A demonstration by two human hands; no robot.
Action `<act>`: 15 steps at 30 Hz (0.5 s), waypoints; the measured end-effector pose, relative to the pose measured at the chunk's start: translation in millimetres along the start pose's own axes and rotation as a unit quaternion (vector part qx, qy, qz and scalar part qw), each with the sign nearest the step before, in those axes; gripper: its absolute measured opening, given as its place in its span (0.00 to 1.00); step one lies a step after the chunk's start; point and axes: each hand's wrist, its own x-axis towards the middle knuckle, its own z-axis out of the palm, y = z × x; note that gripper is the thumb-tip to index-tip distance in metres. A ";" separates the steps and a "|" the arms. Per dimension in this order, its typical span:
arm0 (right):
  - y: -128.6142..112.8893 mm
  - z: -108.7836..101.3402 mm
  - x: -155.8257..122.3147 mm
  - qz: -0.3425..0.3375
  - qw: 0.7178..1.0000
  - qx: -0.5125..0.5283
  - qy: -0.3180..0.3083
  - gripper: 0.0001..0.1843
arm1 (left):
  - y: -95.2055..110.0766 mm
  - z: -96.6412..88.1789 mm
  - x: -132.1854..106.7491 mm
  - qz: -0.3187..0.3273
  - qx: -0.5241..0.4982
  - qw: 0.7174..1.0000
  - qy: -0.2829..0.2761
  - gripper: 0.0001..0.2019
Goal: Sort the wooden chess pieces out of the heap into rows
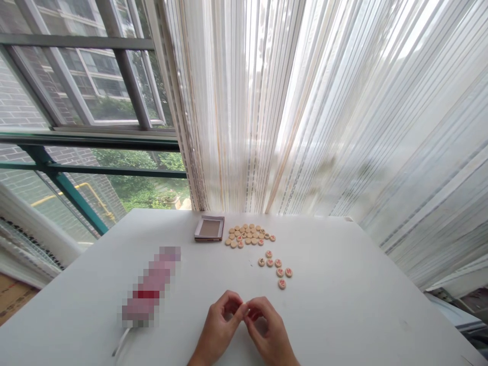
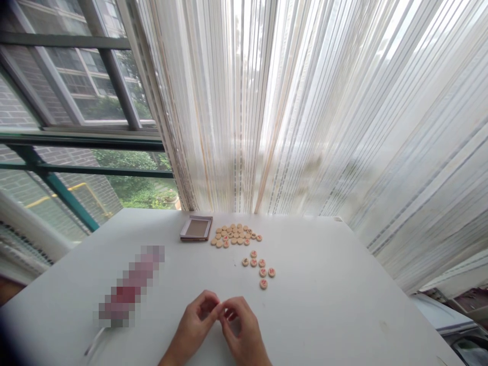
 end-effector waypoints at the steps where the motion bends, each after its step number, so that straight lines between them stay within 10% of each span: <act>1: 1.1 0.7 -0.2 -0.001 1.000 0.004 0.003 0.05 | 0.6 0.3 0.0 0.000 0.000 1.000 -0.001 0.11; 15: 3.2 -1.5 -0.1 0.023 1.000 0.017 -0.008 0.05 | 1.2 -1.0 -1.1 -0.006 0.011 1.000 -0.024 0.12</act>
